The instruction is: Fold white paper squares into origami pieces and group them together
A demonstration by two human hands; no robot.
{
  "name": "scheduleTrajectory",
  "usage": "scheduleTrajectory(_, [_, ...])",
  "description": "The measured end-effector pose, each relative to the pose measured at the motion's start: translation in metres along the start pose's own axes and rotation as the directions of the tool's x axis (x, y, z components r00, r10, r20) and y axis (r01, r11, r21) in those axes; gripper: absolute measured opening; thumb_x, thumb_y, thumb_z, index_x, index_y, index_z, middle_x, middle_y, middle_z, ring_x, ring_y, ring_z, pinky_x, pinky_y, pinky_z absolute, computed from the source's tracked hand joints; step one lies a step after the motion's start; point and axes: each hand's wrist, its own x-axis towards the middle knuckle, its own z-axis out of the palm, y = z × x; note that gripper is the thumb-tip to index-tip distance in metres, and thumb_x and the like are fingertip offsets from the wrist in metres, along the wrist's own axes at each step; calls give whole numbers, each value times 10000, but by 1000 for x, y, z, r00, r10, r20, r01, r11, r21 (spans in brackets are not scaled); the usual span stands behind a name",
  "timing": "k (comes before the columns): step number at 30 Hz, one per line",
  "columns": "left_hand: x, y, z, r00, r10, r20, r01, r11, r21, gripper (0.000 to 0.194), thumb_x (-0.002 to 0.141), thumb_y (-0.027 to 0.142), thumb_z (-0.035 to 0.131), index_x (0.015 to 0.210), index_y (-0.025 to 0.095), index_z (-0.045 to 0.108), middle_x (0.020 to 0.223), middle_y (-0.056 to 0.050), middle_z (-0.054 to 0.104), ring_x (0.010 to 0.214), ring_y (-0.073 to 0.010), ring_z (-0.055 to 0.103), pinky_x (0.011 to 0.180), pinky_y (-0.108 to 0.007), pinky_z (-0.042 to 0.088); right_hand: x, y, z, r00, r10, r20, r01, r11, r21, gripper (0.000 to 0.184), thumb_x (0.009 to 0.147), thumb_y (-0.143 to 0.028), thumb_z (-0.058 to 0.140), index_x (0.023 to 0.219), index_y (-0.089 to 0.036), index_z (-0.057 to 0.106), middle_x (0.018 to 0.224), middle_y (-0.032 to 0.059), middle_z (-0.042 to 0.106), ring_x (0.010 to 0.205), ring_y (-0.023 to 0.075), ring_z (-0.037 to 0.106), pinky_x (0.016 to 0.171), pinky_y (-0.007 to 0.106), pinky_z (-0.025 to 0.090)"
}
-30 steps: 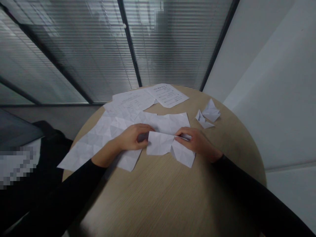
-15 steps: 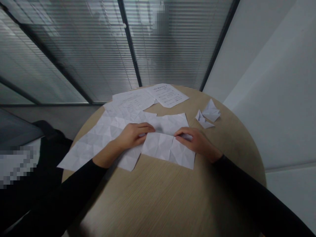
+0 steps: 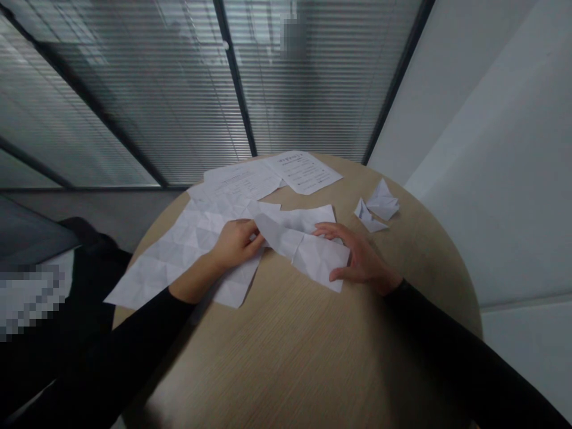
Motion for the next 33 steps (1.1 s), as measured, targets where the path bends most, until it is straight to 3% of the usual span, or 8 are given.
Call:
scheduleTrajectory(4, [0,0,1,996,-83,-16,83,997,11,421,1166,471,424,962,221,695,727,-41,724,642,-198,663,617,-326,431,1,-2,0,999,-37,-14,37,999,-7,1218,785,-1040,757,1737,-321,513,1580,187,714,1435,437,713,1161,605,611])
scheduleTrajectory(10, [1,1,0,989,-146,-38,146,989,-7,451,1190,495,420,951,224,689,757,-48,703,687,-203,642,661,-340,448,3,-10,0,996,-75,44,82,979,-188,1255,747,-894,949,1757,-335,458,1663,177,670,1486,460,676,1214,656,587])
scheduleTrajectory(14, [3,1,1,993,-99,-59,98,995,-14,526,1215,501,400,824,234,630,721,-35,635,723,-202,629,762,-363,525,2,-7,6,1000,-22,-2,20,951,-310,687,1018,-573,862,1607,-313,623,1478,140,801,1283,390,802,1140,621,642])
scheduleTrajectory(16, [4,1,1,996,-70,-64,69,998,-13,548,1220,503,408,777,240,596,682,-21,597,733,-204,630,829,-383,562,0,-1,10,991,19,-129,-62,938,-341,376,1107,-443,729,1452,-293,733,1302,116,867,1157,360,844,1084,606,673])
scheduleTrajectory(18, [4,1,3,996,-53,-71,52,999,-12,533,1212,494,448,764,242,589,666,-10,595,735,-201,636,894,-403,589,-3,7,12,952,70,-298,-181,913,-366,267,1114,-440,697,1288,-266,798,1213,129,882,1135,380,849,1049,612,691])
scheduleTrajectory(23, [2,-1,7,996,-30,-89,28,999,-32,433,1151,487,599,795,242,619,677,13,657,731,-189,670,1051,-459,610,-2,17,16,879,188,-439,-344,886,-310,470,1061,-496,769,1449,-240,703,1384,171,826,1187,394,828,1005,603,718])
scheduleTrajectory(29, [2,-7,10,998,6,-55,-7,1000,-13,272,1071,415,700,870,240,646,768,4,704,788,-200,696,1061,-477,602,7,16,15,927,30,-374,-196,890,-412,988,1031,-328,787,1836,-268,219,1673,221,613,1407,395,728,1208,683,619])
scheduleTrajectory(33, [4,-9,11,995,101,-13,-101,995,0,112,1061,315,675,1001,224,699,1085,-81,781,1008,-250,742,1041,-480,592,8,7,12,961,-40,-273,-141,780,-610,1003,1032,-250,767,1859,-309,203,1850,193,427,1687,448,473,1347,771,450])
